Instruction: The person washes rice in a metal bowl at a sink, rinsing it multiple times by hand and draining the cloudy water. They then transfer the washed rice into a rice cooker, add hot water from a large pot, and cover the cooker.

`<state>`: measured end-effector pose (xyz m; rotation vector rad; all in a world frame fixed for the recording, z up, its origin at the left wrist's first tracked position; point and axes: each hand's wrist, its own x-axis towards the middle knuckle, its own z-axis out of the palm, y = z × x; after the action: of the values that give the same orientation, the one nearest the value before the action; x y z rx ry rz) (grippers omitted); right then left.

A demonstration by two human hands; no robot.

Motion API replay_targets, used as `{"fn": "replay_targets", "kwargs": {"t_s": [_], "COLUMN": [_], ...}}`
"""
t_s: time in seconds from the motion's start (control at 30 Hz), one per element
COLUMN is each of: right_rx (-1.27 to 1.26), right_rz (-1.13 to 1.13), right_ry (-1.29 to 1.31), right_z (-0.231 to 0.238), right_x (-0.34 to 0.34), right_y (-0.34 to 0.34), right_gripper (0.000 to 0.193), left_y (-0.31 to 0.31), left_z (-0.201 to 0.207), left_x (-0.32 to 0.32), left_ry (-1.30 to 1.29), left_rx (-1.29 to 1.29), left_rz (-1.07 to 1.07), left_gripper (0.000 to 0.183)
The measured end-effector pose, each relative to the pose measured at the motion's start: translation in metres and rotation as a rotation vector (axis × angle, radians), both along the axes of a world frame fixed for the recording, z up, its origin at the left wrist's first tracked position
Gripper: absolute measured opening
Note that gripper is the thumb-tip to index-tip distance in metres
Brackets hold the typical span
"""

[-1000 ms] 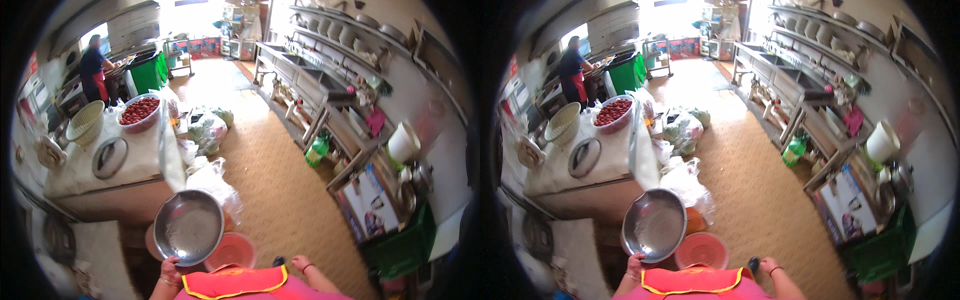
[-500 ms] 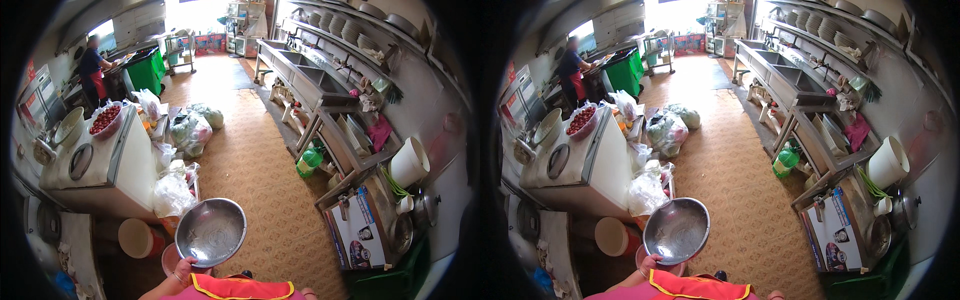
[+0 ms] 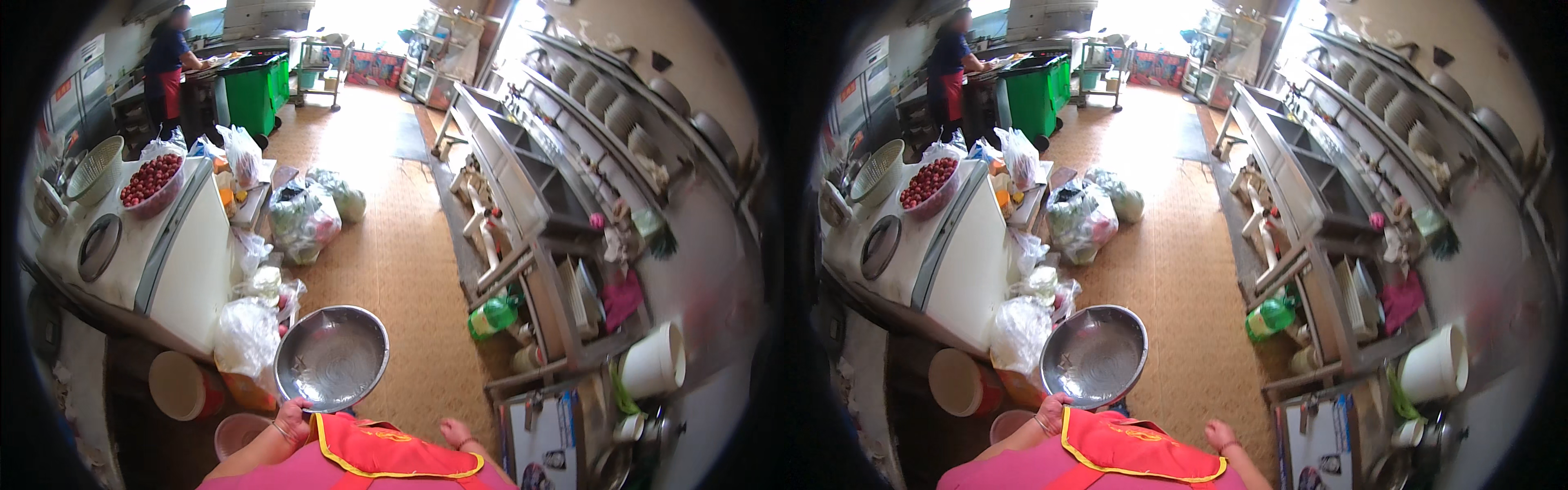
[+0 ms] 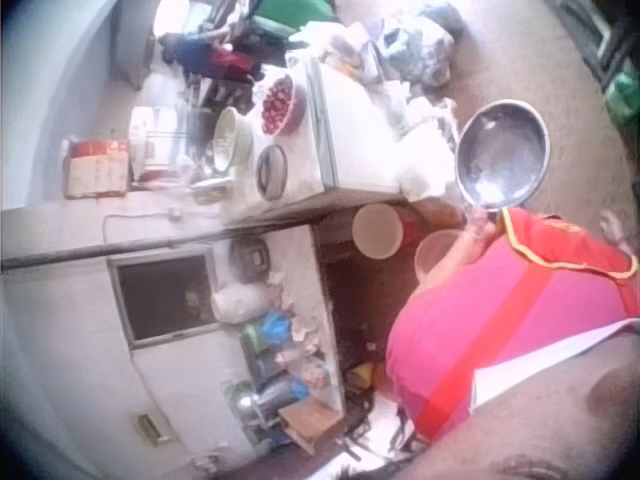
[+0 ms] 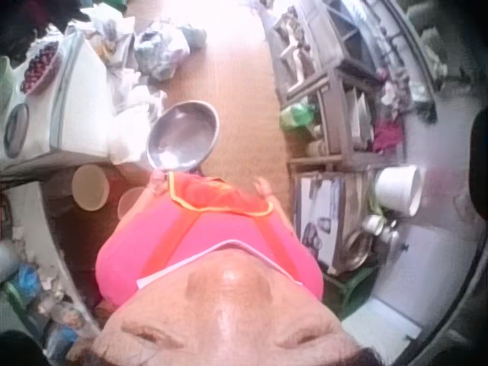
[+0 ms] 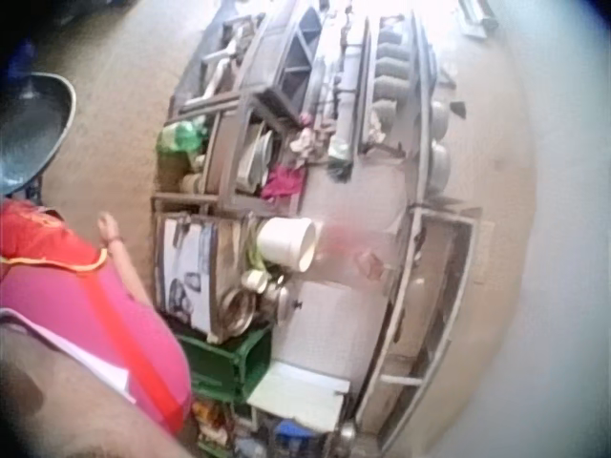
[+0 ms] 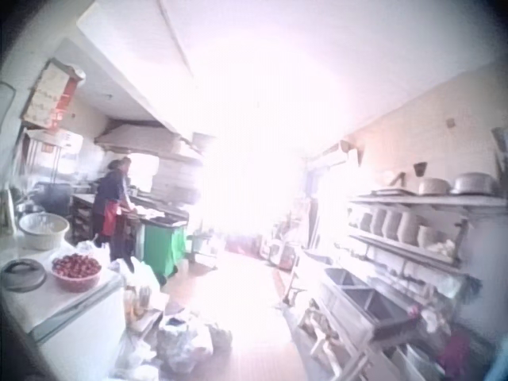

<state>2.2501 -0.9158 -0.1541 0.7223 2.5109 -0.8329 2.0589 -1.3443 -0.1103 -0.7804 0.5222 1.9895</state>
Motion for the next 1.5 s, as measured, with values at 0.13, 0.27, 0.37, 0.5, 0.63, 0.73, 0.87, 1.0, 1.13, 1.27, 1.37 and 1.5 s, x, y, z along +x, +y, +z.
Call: {"fn": "replay_targets", "kwargs": {"t_s": [0.13, 0.27, 0.37, 0.5, 0.63, 0.73, 0.87, 1.0, 1.13, 1.27, 1.37, 1.5], "right_rx": [-0.181, -0.077, -0.088, -0.094, -0.057, 0.026, 0.296, 0.085, -0.168, -0.003, 0.022, 0.03], "right_rz": [-0.409, -0.403, -0.433, -0.339, -0.168, -0.009, 0.172, -0.031, 0.023, 0.09, -0.012, -0.154], "right_ry": [-0.421, -0.46, -0.409, -0.392, -0.421, -0.466, -0.344, 0.223, 0.258, -0.152, -0.245, -0.249], "right_z": [0.007, 0.014, 0.012, -0.009, -0.032, -0.034, -0.024, -0.017, -0.004, 0.019, 0.035, 0.033], "right_x": [0.014, -0.052, -0.139, -0.251, -0.364, -0.454, -0.63, -0.815, -0.91, -0.903, -0.942, -1.02], "right_y": [0.05, 0.093, 0.125, 0.179, 0.259, 0.327, 0.413, 0.443, 0.423, 0.418, 0.455, 0.519], "right_gripper": [0.042, 0.041, 0.041, 0.04, 0.039, 0.039, 0.038, 0.028, 0.021, 0.028, 0.029, 0.029], "left_y": [0.046, 0.094, 0.123, 0.172, 0.232, 0.254, 0.289, 0.319, 0.339, 0.374, 0.401, 0.446], "left_z": [0.036, 0.053, 0.046, 0.015, -0.014, -0.016, 0.021, 0.045, 0.028, 0.039, 0.069, 0.07], "left_x": [-0.103, -0.202, -0.257, -0.332, -0.402, -0.442, -0.513, -0.595, -0.698, -0.813, -0.896, -0.998], "left_ry": [0.015, -0.028, 0.066, 0.026, 0.159, 0.549, 0.186, -0.009, 0.013, 0.04, 0.073, 0.17], "left_rx": [-0.091, -0.058, 0.057, 0.006, -0.362, -0.47, -0.3, 0.001, 0.15, 0.181, -0.235, -0.369], "left_rz": [-0.015, 0.055, 0.047, -0.008, -0.089, -0.127, 0.093, 0.329, 0.195, 0.132, 0.035, 0.202], "left_gripper": [0.038, 0.048, 0.057, 0.054, 0.028, 0.026, 0.029, 0.036, 0.035, 0.031, 0.019, 0.035]}}
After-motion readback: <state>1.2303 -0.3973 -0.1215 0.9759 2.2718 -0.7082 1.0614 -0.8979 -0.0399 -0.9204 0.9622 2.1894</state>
